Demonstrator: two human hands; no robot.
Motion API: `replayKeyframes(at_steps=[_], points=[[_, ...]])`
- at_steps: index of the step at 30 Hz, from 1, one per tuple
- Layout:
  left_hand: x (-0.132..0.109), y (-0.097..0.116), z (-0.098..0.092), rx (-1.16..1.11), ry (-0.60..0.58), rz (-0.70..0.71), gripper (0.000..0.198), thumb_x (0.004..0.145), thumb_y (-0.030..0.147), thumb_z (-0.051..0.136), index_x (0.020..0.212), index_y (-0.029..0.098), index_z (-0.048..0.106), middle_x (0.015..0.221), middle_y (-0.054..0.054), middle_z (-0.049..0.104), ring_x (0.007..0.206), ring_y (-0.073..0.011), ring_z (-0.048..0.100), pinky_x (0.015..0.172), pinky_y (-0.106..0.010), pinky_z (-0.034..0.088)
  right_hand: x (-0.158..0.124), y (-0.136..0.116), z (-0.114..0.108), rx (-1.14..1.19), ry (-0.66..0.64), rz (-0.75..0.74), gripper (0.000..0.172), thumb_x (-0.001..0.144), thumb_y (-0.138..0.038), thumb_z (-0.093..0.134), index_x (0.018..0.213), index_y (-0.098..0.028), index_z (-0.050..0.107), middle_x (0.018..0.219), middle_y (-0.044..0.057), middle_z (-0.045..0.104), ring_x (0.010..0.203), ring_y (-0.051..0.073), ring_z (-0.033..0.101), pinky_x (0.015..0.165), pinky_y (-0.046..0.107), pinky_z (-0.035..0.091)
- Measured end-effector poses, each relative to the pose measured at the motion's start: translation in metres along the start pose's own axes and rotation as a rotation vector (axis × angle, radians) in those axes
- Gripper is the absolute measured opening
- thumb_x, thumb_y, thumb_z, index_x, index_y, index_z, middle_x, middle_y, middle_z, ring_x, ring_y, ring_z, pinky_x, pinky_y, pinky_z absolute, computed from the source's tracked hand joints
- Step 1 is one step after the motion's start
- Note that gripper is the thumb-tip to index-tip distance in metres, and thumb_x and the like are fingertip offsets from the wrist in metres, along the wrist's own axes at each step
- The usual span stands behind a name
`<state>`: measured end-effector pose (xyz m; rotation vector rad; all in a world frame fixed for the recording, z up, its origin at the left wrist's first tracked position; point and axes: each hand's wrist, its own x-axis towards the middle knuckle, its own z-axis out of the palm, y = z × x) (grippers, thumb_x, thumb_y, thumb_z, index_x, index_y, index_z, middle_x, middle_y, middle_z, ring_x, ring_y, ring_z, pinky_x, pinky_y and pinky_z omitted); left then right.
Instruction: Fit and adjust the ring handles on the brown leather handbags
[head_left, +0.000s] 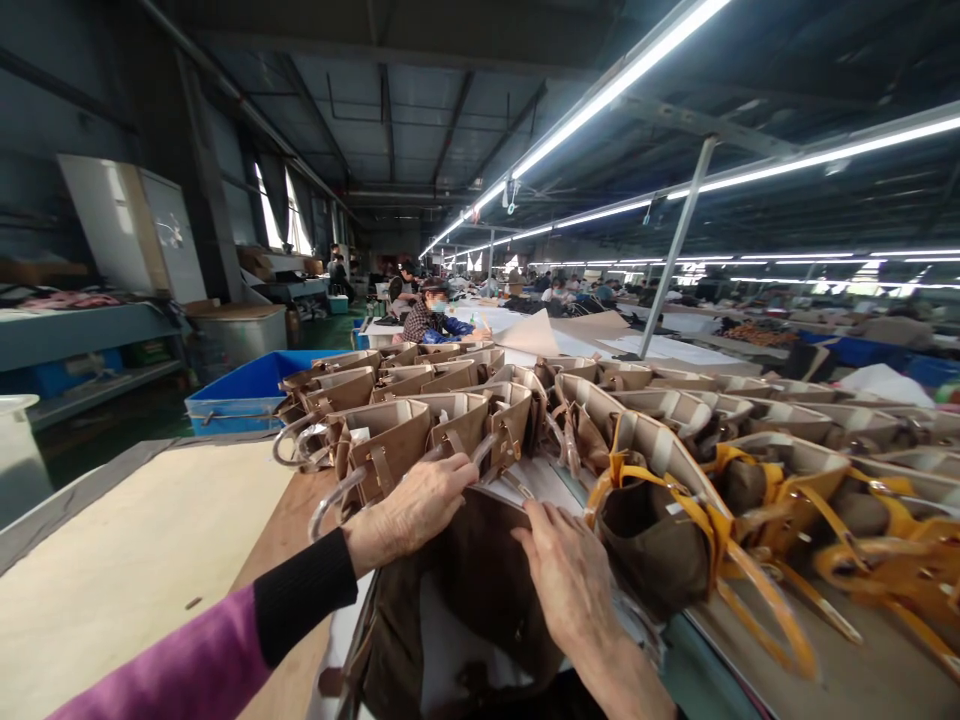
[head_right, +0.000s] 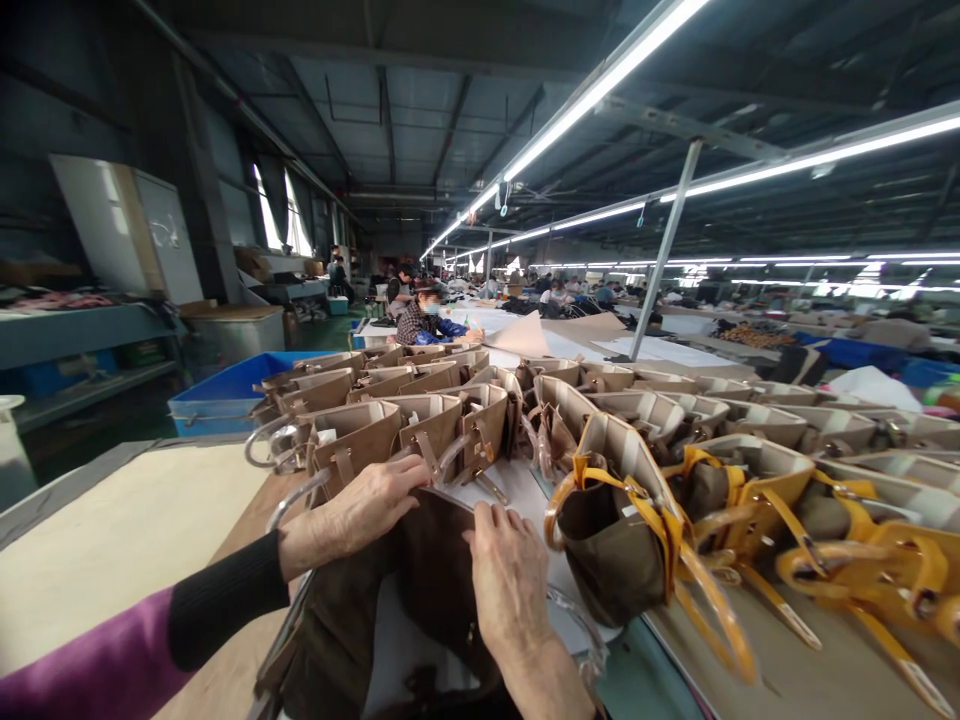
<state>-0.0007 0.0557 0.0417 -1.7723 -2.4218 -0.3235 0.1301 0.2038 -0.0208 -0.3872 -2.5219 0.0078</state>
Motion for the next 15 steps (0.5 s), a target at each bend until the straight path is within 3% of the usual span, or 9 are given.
replayKeyframes(at_steps=[7,15], points=[[0.007,0.002,0.007,0.048,-0.033,-0.040,0.016,0.082,0.008,0.040,0.086,0.018,0.052,0.097,-0.004,0.059,0.087,-0.0171,0.057,0.074,-0.026,0.044,0.009,0.002,0.002,0.009,-0.009,0.033,0.011,0.078,-0.011,0.066,0.085,-0.020,0.062,0.080,0.003,0.066,0.077,0.025,0.062,0.069,0.038,0.047],[-0.005,0.010,-0.006,0.023,0.054,-0.128,0.009,0.080,0.011,0.049,0.087,0.017,0.046,0.097,-0.004,0.056,0.086,-0.0160,0.051,0.074,-0.026,0.041,0.008,0.005,0.001,0.031,-0.004,0.032,0.010,0.079,-0.011,0.066,0.083,-0.019,0.062,0.078,0.004,0.066,0.075,0.026,0.062,0.067,0.039,0.046]])
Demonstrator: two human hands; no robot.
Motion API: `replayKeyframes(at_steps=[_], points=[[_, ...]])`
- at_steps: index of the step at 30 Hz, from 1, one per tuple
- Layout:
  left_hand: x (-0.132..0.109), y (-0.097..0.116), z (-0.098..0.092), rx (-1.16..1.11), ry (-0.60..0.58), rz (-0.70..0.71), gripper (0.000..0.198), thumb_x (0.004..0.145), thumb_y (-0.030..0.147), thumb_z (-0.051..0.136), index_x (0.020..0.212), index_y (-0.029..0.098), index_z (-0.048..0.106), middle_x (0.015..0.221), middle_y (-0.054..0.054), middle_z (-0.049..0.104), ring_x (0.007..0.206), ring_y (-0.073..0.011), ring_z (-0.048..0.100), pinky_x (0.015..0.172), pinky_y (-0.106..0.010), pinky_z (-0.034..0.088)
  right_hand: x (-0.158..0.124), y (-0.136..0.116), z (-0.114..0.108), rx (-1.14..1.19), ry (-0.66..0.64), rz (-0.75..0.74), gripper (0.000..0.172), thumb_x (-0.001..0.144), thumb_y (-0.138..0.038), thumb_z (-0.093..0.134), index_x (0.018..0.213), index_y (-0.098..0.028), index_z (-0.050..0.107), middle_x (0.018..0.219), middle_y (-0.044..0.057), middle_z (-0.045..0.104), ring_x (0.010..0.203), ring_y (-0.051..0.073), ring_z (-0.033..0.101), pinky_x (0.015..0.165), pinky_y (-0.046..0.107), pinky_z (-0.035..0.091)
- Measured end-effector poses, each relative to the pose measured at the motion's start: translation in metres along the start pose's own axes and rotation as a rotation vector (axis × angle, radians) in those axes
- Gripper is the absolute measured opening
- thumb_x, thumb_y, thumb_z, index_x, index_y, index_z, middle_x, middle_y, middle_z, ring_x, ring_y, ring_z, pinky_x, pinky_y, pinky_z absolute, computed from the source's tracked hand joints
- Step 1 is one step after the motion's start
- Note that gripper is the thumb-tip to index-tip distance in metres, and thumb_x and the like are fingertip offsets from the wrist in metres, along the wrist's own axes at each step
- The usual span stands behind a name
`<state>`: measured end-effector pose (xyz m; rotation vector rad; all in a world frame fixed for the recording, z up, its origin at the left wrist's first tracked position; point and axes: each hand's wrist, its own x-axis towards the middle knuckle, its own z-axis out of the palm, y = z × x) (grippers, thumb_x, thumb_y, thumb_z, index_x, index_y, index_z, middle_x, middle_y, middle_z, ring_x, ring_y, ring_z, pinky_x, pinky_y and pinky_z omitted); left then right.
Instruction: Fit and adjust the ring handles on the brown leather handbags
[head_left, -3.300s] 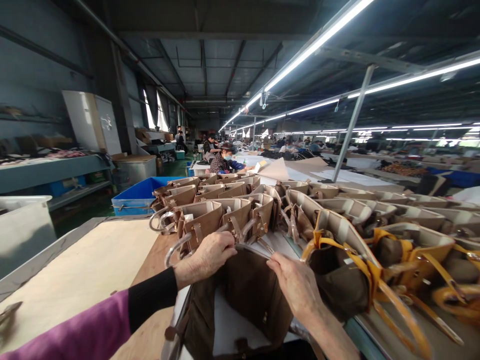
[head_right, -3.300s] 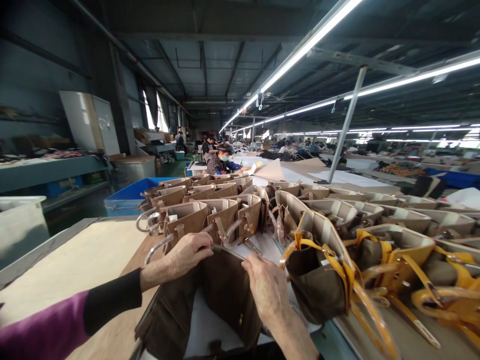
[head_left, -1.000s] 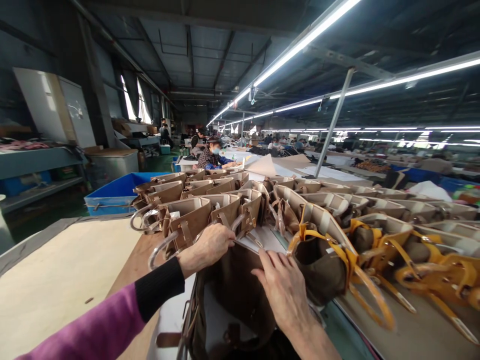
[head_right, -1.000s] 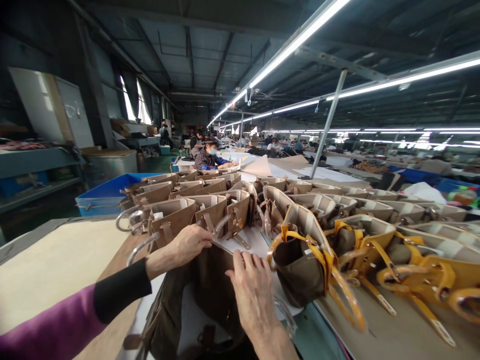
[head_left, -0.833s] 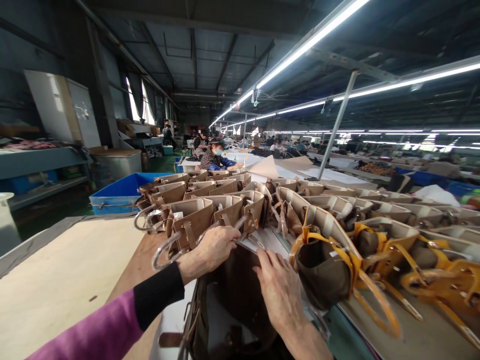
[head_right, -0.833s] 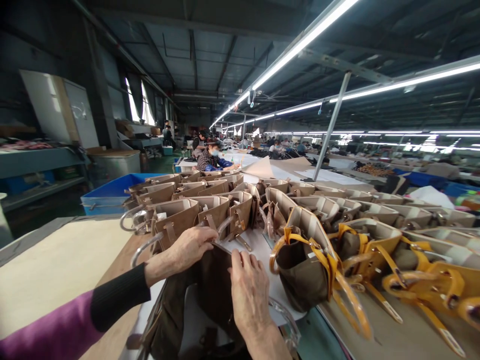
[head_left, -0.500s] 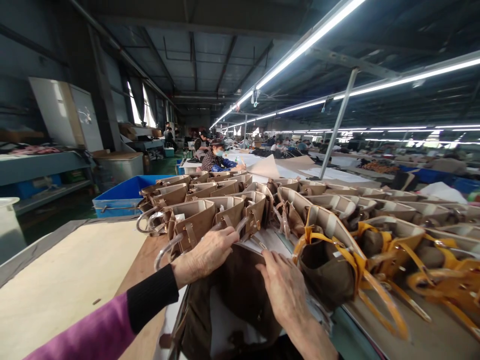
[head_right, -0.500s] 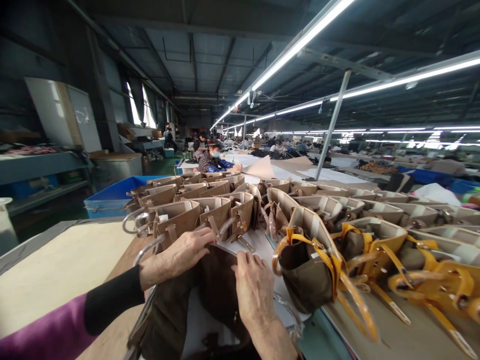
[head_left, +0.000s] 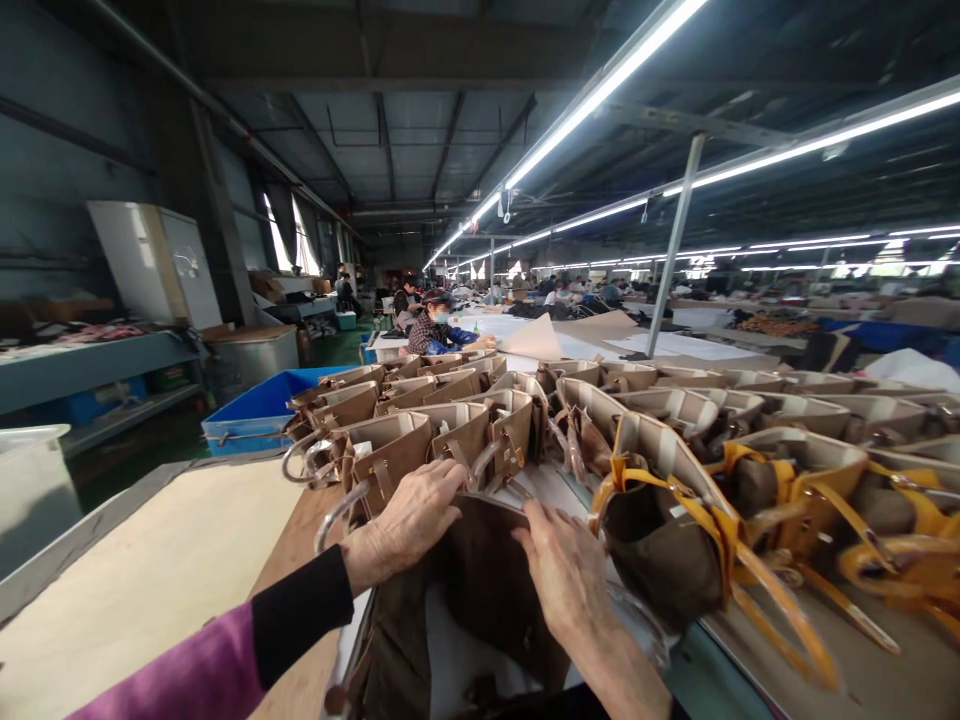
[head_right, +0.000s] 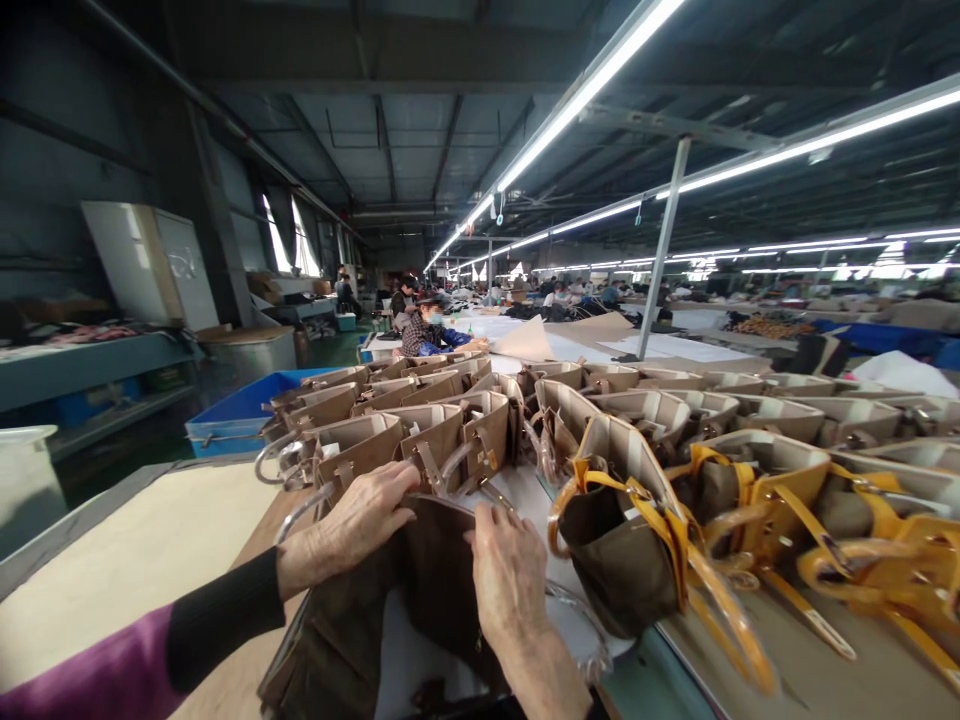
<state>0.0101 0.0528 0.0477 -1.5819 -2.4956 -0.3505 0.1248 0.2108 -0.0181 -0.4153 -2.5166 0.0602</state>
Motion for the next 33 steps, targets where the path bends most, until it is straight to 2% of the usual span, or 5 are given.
replayKeyframes(at_steps=[5,14,20,28,33], points=[[-0.004,-0.005,0.000,0.039,0.004,0.004,0.006,0.081,0.013,0.049,0.080,0.017,0.046,0.096,-0.003,0.053,0.087,-0.0160,0.049,0.075,-0.026,0.041,0.001,-0.001,-0.003,0.001,0.003,-0.020,0.011,0.079,-0.011,0.065,0.080,-0.020,0.060,0.078,0.004,0.066,0.074,0.025,0.062,0.066,0.037,0.045],[0.006,-0.004,0.010,0.010,0.012,0.061,0.011,0.084,0.013,0.044,0.076,0.018,0.048,0.096,-0.003,0.054,0.084,-0.0139,0.050,0.075,-0.025,0.042,0.003,0.001,0.002,-0.007,0.026,-0.012,0.012,0.078,-0.008,0.066,0.079,-0.019,0.060,0.075,0.004,0.065,0.074,0.025,0.062,0.066,0.037,0.045],[0.006,-0.005,0.012,-0.005,0.048,-0.006,0.009,0.081,0.010,0.045,0.075,0.017,0.046,0.090,-0.003,0.053,0.080,-0.0139,0.051,0.071,-0.024,0.042,0.002,0.000,0.001,-0.012,0.036,-0.016,0.014,0.079,-0.006,0.063,0.080,-0.019,0.059,0.075,0.004,0.064,0.073,0.025,0.061,0.065,0.037,0.044],[0.005,-0.010,0.017,-0.015,0.053,0.047,0.010,0.083,0.013,0.048,0.074,0.017,0.049,0.092,-0.002,0.053,0.080,-0.0126,0.052,0.070,-0.022,0.042,0.002,-0.001,0.002,-0.002,0.048,-0.015,0.015,0.079,-0.005,0.061,0.079,-0.020,0.058,0.075,0.004,0.064,0.073,0.025,0.061,0.065,0.038,0.042],[0.007,-0.009,0.018,-0.026,0.047,0.007,0.014,0.084,0.013,0.046,0.073,0.016,0.053,0.092,-0.003,0.054,0.076,-0.0115,0.052,0.068,-0.022,0.042,0.001,-0.002,0.006,0.002,0.054,-0.017,0.015,0.080,-0.005,0.061,0.080,-0.019,0.059,0.078,0.004,0.065,0.076,0.025,0.061,0.070,0.038,0.042]])
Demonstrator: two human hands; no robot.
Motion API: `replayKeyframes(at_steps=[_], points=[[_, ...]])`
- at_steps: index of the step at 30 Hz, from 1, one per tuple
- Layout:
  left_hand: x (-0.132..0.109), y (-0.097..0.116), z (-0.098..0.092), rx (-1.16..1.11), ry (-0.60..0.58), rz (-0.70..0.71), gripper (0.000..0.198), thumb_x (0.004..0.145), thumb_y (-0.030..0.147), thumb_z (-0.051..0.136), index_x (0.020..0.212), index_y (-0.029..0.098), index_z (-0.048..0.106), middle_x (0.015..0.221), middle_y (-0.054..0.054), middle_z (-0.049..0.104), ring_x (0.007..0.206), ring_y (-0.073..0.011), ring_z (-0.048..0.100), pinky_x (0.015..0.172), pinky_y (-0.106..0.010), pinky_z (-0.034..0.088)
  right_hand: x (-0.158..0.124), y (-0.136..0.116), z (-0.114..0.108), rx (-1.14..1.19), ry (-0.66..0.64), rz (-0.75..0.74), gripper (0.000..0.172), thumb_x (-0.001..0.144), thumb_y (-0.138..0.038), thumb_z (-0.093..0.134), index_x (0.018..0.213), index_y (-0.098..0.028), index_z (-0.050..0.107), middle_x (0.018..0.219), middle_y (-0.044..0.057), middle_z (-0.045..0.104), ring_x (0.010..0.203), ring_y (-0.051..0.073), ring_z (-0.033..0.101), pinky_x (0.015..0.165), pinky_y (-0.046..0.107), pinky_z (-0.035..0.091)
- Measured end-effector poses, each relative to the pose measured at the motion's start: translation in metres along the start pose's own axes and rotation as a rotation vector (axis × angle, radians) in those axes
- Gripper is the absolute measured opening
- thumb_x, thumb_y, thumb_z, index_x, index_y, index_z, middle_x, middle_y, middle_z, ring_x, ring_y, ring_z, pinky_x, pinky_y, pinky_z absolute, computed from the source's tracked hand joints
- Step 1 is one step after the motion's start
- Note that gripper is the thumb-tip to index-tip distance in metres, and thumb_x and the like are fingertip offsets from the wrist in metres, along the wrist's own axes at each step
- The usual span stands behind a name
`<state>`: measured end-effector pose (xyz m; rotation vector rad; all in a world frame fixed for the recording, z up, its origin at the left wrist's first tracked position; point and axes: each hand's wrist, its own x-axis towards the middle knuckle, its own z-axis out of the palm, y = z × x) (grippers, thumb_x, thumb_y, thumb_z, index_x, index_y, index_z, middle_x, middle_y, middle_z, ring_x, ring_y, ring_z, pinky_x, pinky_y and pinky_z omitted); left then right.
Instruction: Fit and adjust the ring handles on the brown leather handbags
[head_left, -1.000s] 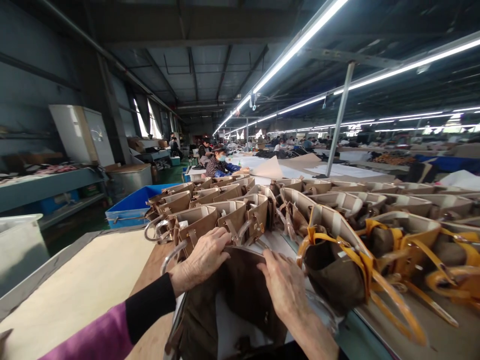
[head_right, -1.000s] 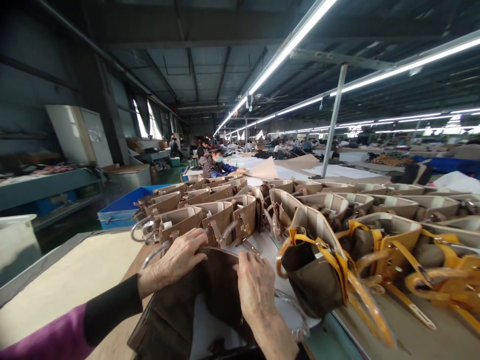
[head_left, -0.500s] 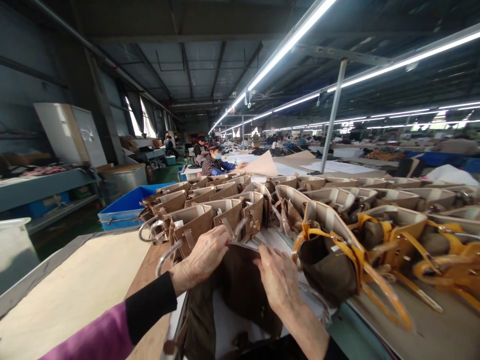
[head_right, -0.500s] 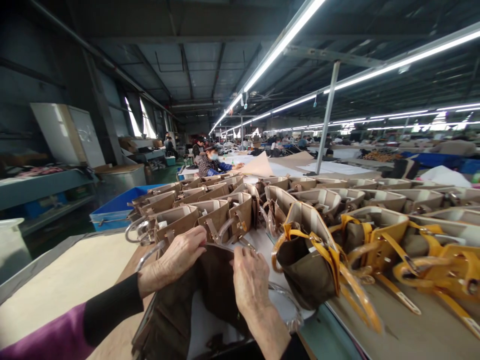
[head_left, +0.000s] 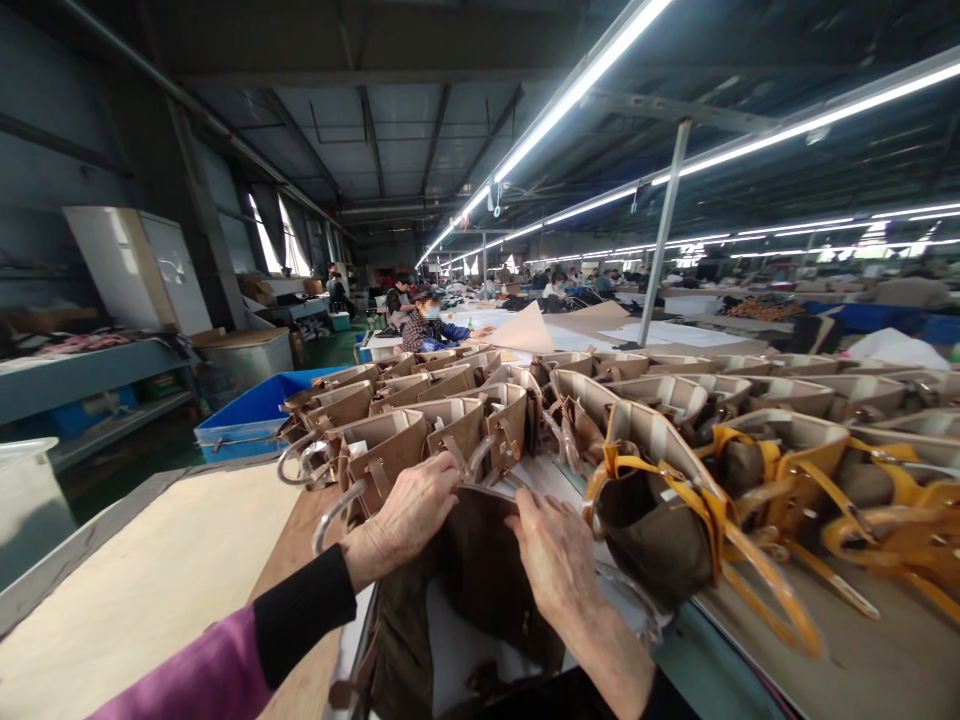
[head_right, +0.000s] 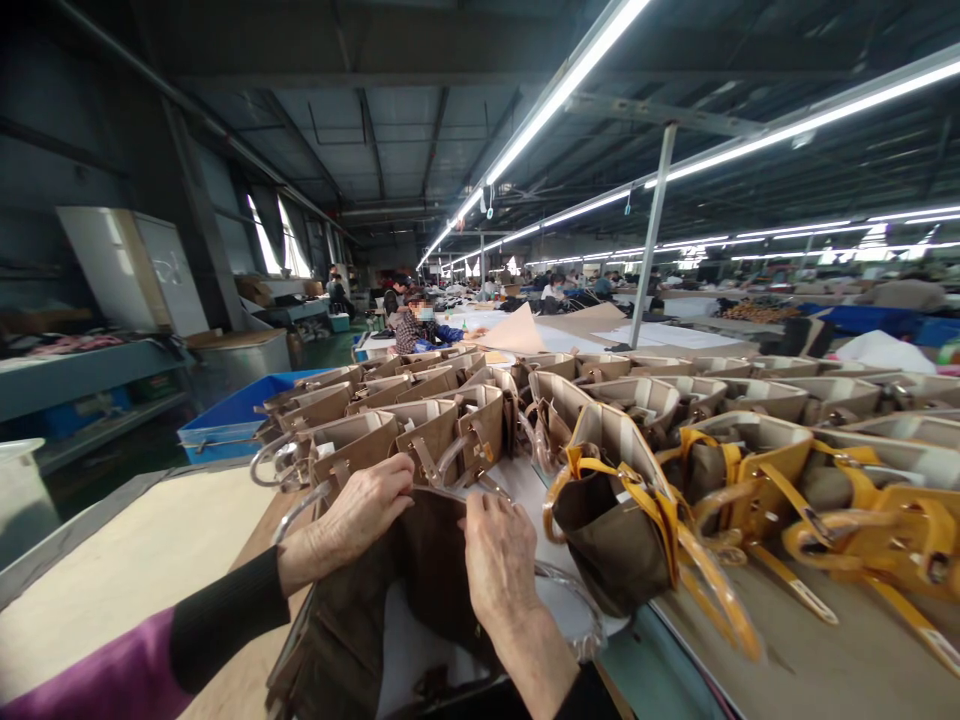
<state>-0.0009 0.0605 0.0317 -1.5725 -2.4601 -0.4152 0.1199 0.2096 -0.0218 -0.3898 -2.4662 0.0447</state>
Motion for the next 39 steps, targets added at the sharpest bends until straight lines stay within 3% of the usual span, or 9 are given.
replayKeyframes(at_steps=[3,8,14,22,26,28,31,34,39], points=[[0.001,0.000,0.001,-0.001,0.007,0.006,0.017,0.082,0.011,0.046,0.069,0.016,0.056,0.098,-0.003,0.054,0.082,-0.0124,0.053,0.072,-0.023,0.043,0.002,0.000,0.001,-0.005,-0.002,0.000,0.015,0.080,-0.004,0.061,0.080,-0.019,0.059,0.079,0.004,0.065,0.077,0.025,0.061,0.071,0.038,0.042],[0.003,0.003,0.000,0.019,-0.061,0.147,0.017,0.076,0.009,0.053,0.064,0.016,0.061,0.112,-0.003,0.054,0.102,-0.0186,0.048,0.090,-0.031,0.041,0.005,0.002,0.003,-0.028,-0.006,0.018,0.016,0.080,-0.003,0.058,0.079,-0.019,0.061,0.076,0.004,0.065,0.074,0.025,0.062,0.068,0.038,0.044],[0.004,0.005,-0.001,-0.005,-0.132,0.249,0.019,0.075,0.007,0.053,0.065,0.017,0.065,0.124,0.000,0.051,0.110,-0.0200,0.044,0.096,-0.035,0.037,0.005,0.000,0.005,-0.060,-0.002,0.023,0.023,0.078,0.002,0.052,0.080,-0.019,0.062,0.077,0.005,0.066,0.073,0.026,0.063,0.066,0.039,0.045],[0.005,0.007,0.001,-0.134,-0.210,0.296,0.012,0.072,0.013,0.066,0.061,0.019,0.067,0.135,0.001,0.046,0.124,-0.0226,0.036,0.105,-0.038,0.031,0.005,-0.002,0.003,-0.076,0.004,0.031,0.026,0.076,0.004,0.050,0.082,-0.018,0.062,0.077,0.006,0.066,0.074,0.026,0.064,0.065,0.037,0.045],[0.004,0.006,0.000,-0.199,-0.208,0.247,0.012,0.070,0.010,0.065,0.061,0.017,0.064,0.139,0.000,0.041,0.128,-0.0235,0.032,0.107,-0.038,0.029,0.007,0.000,0.003,-0.066,0.000,0.034,0.024,0.077,0.003,0.051,0.082,-0.017,0.062,0.076,0.005,0.066,0.072,0.026,0.063,0.063,0.037,0.044],[0.004,0.004,-0.001,-0.251,-0.167,0.195,0.013,0.069,0.005,0.058,0.061,0.015,0.057,0.137,-0.002,0.042,0.123,-0.0213,0.039,0.103,-0.035,0.033,0.008,0.001,0.003,-0.057,-0.004,0.023,0.021,0.078,0.001,0.054,0.081,-0.019,0.062,0.077,0.004,0.066,0.073,0.025,0.063,0.065,0.037,0.044],[0.005,0.001,0.000,-0.355,-0.063,0.088,0.015,0.068,0.002,0.047,0.061,0.015,0.044,0.119,-0.005,0.054,0.097,-0.0144,0.053,0.088,-0.028,0.041,0.009,0.001,0.005,-0.040,-0.004,0.002,0.014,0.080,-0.007,0.060,0.081,-0.021,0.060,0.079,0.002,0.066,0.074,0.024,0.062,0.068,0.037,0.043],[0.006,-0.003,0.002,-0.406,-0.004,0.043,0.017,0.066,0.003,0.042,0.061,0.017,0.033,0.095,-0.002,0.058,0.075,-0.0105,0.051,0.071,-0.024,0.040,0.009,0.000,0.007,-0.034,0.005,-0.005,0.011,0.079,-0.018,0.068,0.084,-0.021,0.059,0.081,0.002,0.065,0.075,0.024,0.061,0.069,0.038,0.041],[0.005,-0.008,0.006,-0.405,0.055,0.007,0.017,0.062,0.003,0.039,0.062,0.018,0.031,0.083,-0.001,0.055,0.069,-0.0103,0.046,0.064,-0.023,0.036,0.009,-0.008,0.007,-0.031,0.009,-0.065,0.019,0.076,-0.023,0.073,0.086,-0.021,0.058,0.083,0.003,0.063,0.080,0.026,0.058,0.071,0.039,0.039]])
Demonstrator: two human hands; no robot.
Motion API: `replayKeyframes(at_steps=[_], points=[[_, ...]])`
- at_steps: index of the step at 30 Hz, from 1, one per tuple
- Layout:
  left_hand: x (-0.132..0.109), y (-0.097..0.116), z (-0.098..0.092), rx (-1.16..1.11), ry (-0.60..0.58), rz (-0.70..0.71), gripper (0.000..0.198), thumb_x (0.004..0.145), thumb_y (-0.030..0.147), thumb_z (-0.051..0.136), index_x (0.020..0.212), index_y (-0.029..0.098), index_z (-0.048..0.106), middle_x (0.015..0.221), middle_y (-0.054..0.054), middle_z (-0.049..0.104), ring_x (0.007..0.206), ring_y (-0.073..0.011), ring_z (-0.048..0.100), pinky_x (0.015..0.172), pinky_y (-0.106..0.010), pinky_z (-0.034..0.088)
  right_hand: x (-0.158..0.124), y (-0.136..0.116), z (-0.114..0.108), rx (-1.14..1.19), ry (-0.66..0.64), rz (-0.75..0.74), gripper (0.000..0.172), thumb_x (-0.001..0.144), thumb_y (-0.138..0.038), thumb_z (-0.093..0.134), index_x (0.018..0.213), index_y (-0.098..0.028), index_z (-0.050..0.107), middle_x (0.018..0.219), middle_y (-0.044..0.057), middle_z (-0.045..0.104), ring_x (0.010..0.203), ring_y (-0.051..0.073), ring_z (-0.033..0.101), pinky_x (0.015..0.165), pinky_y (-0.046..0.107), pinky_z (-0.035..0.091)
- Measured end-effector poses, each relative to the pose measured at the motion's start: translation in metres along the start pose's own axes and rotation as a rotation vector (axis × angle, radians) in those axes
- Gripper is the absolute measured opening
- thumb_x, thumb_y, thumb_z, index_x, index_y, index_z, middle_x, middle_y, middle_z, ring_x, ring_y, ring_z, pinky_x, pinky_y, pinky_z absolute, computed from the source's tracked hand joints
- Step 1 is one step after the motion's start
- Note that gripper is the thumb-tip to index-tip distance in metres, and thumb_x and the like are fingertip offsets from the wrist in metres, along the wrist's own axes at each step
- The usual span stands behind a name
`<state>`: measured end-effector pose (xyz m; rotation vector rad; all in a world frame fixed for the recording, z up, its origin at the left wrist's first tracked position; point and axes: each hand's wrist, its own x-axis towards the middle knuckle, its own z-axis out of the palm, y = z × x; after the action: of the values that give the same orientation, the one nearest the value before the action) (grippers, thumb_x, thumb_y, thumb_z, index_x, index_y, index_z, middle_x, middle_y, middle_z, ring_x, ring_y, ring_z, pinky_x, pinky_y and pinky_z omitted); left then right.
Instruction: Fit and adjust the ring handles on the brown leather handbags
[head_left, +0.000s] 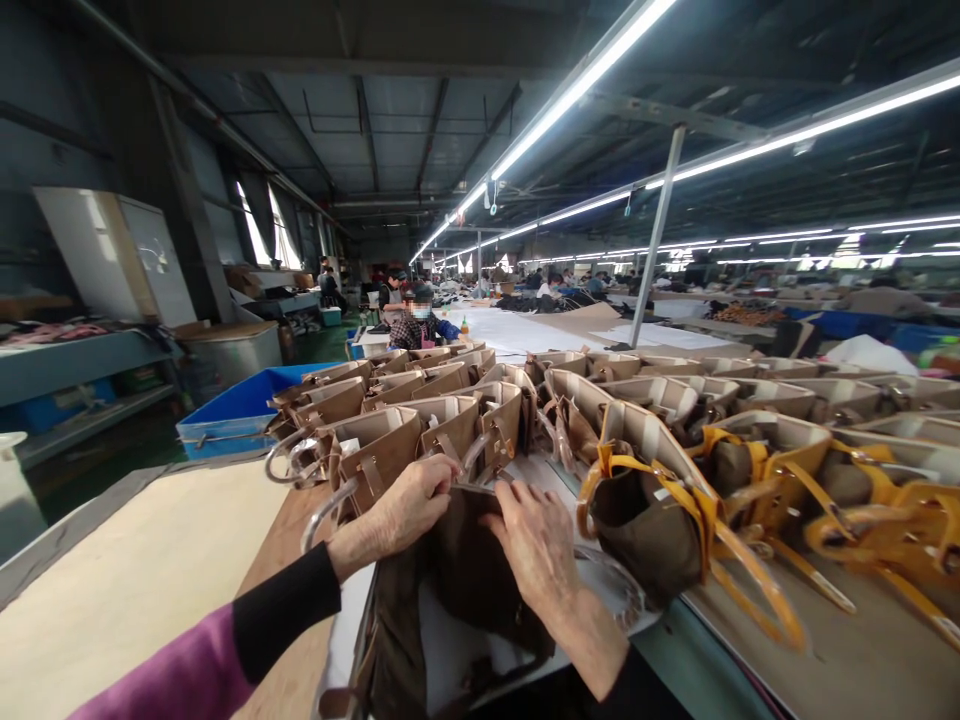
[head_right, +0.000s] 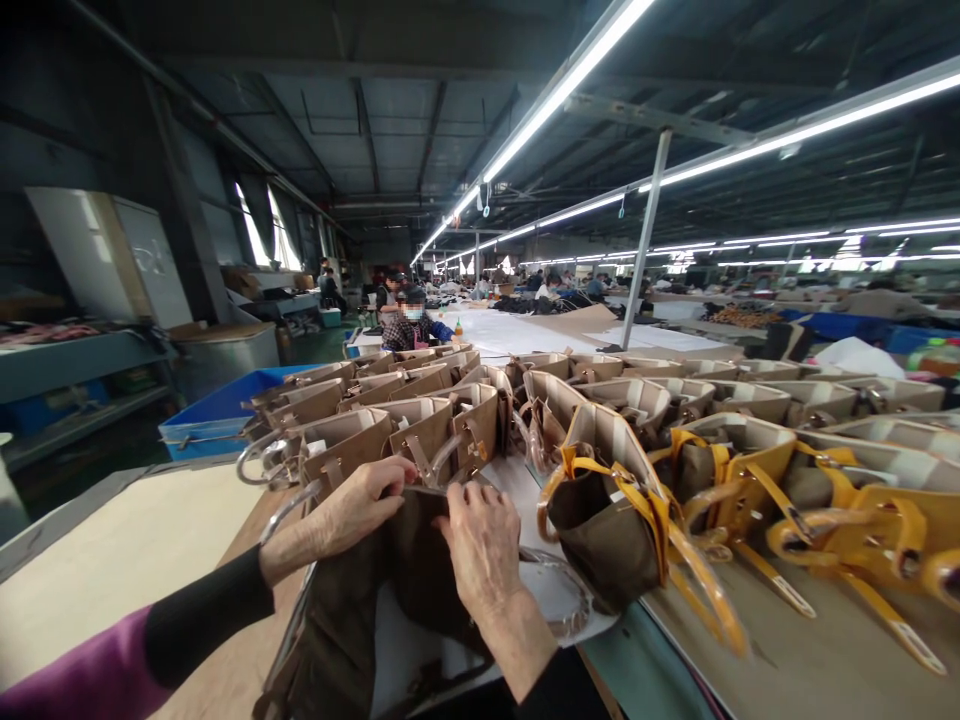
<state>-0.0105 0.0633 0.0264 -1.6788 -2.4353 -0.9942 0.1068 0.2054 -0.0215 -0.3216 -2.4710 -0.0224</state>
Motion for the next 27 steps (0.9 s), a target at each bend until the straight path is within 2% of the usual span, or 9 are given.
replayKeyframes(at_steps=[4,8,15,17,20,27], points=[[-0.002,-0.002,0.000,0.042,0.032,-0.058,0.013,0.065,0.004,0.039,0.066,0.017,0.039,0.077,-0.001,0.054,0.068,-0.0110,0.045,0.065,-0.024,0.037,0.003,-0.006,0.000,0.020,0.007,-0.029,0.020,0.075,-0.020,0.074,0.086,-0.021,0.057,0.083,0.003,0.063,0.079,0.024,0.057,0.071,0.039,0.037],[-0.003,-0.005,0.001,0.081,0.019,-0.047,0.014,0.066,0.004,0.039,0.068,0.016,0.043,0.075,-0.001,0.052,0.067,-0.0113,0.044,0.063,-0.024,0.035,0.008,-0.005,0.003,0.064,0.020,-0.004,0.015,0.079,-0.016,0.070,0.080,-0.022,0.056,0.080,0.000,0.064,0.077,0.022,0.058,0.071,0.036,0.035],[-0.004,-0.007,0.005,0.098,0.040,-0.013,0.014,0.065,0.003,0.039,0.065,0.017,0.037,0.071,0.001,0.048,0.063,-0.0103,0.039,0.060,-0.023,0.031,0.009,0.002,0.009,0.123,0.020,0.000,0.016,0.081,-0.022,0.070,0.075,-0.024,0.055,0.077,-0.004,0.065,0.074,0.019,0.058,0.067,0.034,0.033],[-0.005,-0.006,0.005,0.111,0.022,0.008,0.014,0.064,0.004,0.041,0.068,0.017,0.038,0.075,0.001,0.049,0.066,-0.0106,0.041,0.062,-0.023,0.032,0.007,0.003,0.009,0.123,0.023,0.002,0.015,0.081,-0.021,0.069,0.076,-0.023,0.055,0.078,-0.003,0.066,0.074,0.020,0.058,0.067,0.034,0.033],[-0.005,-0.001,0.001,0.135,-0.021,-0.039,0.013,0.064,0.007,0.046,0.071,0.017,0.042,0.078,0.001,0.052,0.069,-0.0115,0.045,0.064,-0.023,0.033,0.006,0.001,0.008,0.115,0.031,0.013,0.013,0.082,-0.019,0.068,0.078,-0.022,0.056,0.080,-0.001,0.066,0.076,0.021,0.058,0.068,0.035,0.033],[0.003,0.006,0.004,0.206,-0.044,-0.126,0.010,0.072,0.016,0.055,0.064,0.016,0.049,0.076,-0.001,0.056,0.071,-0.0131,0.051,0.065,-0.023,0.036,0.006,-0.003,0.008,0.087,0.039,0.027,0.011,0.082,-0.016,0.066,0.080,-0.022,0.056,0.081,0.001,0.065,0.078,0.022,0.058,0.071,0.036,0.034]])
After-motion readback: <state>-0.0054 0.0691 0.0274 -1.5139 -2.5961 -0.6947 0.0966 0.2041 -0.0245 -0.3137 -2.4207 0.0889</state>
